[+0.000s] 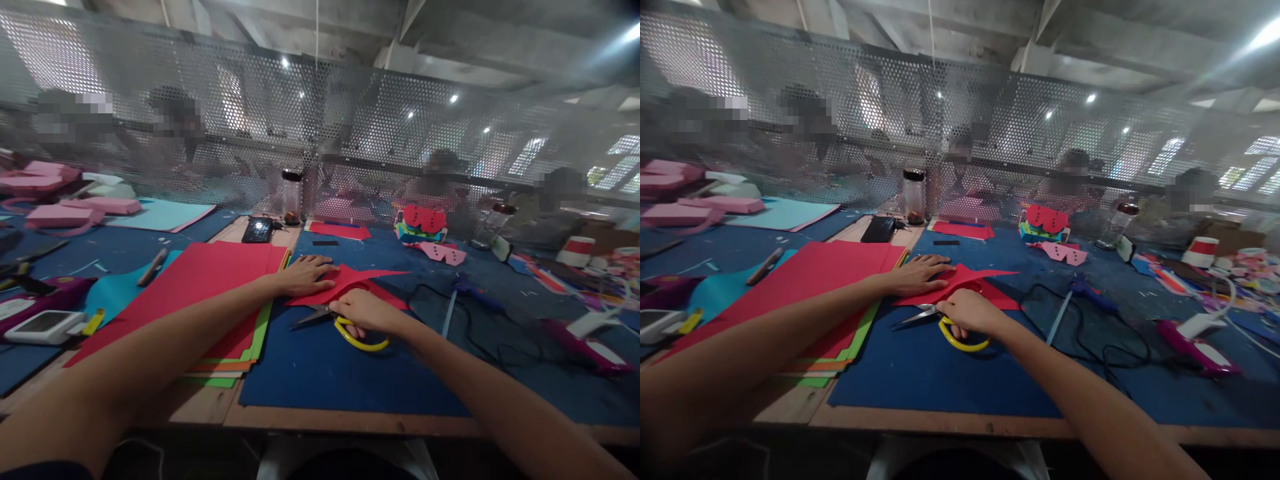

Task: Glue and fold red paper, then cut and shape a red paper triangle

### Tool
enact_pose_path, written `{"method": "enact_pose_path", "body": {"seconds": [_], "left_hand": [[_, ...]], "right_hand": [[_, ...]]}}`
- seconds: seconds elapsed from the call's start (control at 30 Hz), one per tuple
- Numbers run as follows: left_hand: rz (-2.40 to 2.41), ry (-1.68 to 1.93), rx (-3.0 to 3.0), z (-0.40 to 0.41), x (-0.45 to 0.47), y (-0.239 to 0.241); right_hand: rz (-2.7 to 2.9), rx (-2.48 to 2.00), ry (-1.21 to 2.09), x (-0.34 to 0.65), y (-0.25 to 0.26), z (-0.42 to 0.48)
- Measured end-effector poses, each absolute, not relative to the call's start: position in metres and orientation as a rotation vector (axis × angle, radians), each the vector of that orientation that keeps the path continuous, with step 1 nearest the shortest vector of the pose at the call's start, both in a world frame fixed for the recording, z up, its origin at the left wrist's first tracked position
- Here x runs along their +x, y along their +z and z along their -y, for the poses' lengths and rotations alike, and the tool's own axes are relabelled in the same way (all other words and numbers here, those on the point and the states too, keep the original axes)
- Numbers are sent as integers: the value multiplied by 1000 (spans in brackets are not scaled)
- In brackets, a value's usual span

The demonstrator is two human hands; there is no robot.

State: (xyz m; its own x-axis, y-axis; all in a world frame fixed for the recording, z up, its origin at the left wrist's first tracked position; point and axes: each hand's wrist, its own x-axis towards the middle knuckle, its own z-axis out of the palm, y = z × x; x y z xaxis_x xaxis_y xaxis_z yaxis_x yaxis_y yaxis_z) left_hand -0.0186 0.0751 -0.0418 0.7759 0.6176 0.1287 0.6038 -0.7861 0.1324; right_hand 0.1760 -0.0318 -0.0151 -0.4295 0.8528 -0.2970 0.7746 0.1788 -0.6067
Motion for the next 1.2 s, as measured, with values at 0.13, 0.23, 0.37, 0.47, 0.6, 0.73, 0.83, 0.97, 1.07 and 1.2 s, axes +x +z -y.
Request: {"method": "enact_pose_path", "body": {"seconds": [0.13, 0.23, 0.37, 0.47, 0.6, 0.73, 0.83, 0.97, 1.07, 1.2], "left_hand": [[-992, 244, 2880, -73, -18, -39], [-995, 239, 2880, -71, -18, -37], [-997, 236, 2883, -71, -18, -37], [-1005, 240, 2883, -71, -18, -37], [-1012, 245, 2883, -72, -17, -39], [-1024, 252, 2884, -71, -16, -41], [-1028, 245, 2879, -71, -15, -40], [-1038, 239, 2874, -71, -15, -39], [-1038, 247, 2885, -72, -16, -41], [-1028, 253, 2900, -73, -16, -42]], "right_hand": [[2319, -1640, 1092, 175, -17, 30], [2311, -1625, 1104, 174, -17, 31], [2309, -1617, 1106, 173, -14, 33], [2334, -1645, 1082, 172, -11, 33], [2342, -1644, 1064, 173, -11, 34], [2322, -1623, 1072, 178, -15, 34], [2306, -1623, 1082, 181, -18, 34], [2315, -1625, 1115, 178, -15, 34], [2316, -1629, 1113, 174, -13, 34], [2314, -1627, 1101, 172, -15, 32]]}}
